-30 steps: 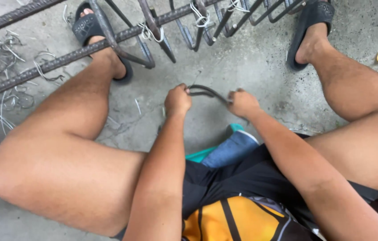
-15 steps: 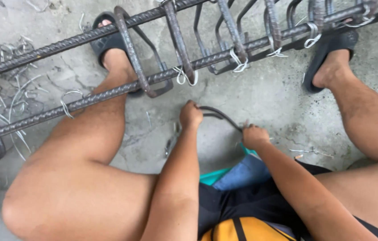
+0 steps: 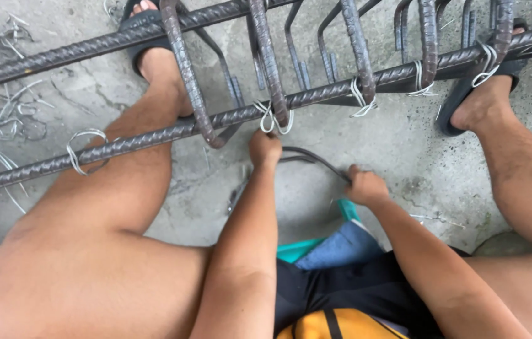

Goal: Tying metal stirrups to longitudinal rebar using wire and a twisting hook tool

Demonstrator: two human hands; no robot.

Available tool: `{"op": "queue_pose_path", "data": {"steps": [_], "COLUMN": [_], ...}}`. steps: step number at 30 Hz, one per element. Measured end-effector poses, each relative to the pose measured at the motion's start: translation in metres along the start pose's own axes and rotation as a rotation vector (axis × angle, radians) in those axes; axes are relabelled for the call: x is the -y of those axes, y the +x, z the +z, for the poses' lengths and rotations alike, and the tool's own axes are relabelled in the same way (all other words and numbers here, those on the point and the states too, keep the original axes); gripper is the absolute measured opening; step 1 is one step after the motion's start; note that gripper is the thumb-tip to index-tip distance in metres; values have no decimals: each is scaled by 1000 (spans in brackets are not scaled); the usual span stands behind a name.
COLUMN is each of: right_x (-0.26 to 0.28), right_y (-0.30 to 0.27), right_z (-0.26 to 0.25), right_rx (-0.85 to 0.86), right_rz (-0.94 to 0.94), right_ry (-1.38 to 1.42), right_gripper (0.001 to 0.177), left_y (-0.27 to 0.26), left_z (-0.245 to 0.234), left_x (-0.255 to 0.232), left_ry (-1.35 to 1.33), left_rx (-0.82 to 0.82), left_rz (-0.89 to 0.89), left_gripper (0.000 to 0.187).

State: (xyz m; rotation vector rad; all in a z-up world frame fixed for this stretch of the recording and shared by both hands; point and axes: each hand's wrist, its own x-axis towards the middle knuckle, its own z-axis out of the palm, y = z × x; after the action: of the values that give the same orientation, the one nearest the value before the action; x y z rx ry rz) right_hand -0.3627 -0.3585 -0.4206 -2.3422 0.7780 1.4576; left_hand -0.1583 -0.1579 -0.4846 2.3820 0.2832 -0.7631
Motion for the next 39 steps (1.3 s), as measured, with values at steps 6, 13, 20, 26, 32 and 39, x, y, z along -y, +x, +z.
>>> {"op": "queue_pose_path", "data": {"steps": [6,13,20,26,32,39], "right_x": [-10,-13,12,30,42,49], "right_y": [-34,-47,-29,-30,-26,-25], "right_z": [-49,-45,-37,-36,-33,-41], "right_rx": [-116,-63,-178,-271,-293,-321], "right_rz": [29,59,2,-34,-44,-28], "right_ry": [200,416,465,326,222,94], "right_gripper": [42,72,75,71,70,66], "left_y": [15,2,-8,-18,-3,-15], "left_z": [7,-4,-20,-35,-14,-31], "left_x": [17,-5,-18,-38,-26,-42], "left_ry": [79,-15,149,261,429,462], "left_rx": [36,45,102,156,197,249], "left_rz": [-10,-128,-95,-78,-4,75], "left_gripper": [25,30,18,14,17,25]}}
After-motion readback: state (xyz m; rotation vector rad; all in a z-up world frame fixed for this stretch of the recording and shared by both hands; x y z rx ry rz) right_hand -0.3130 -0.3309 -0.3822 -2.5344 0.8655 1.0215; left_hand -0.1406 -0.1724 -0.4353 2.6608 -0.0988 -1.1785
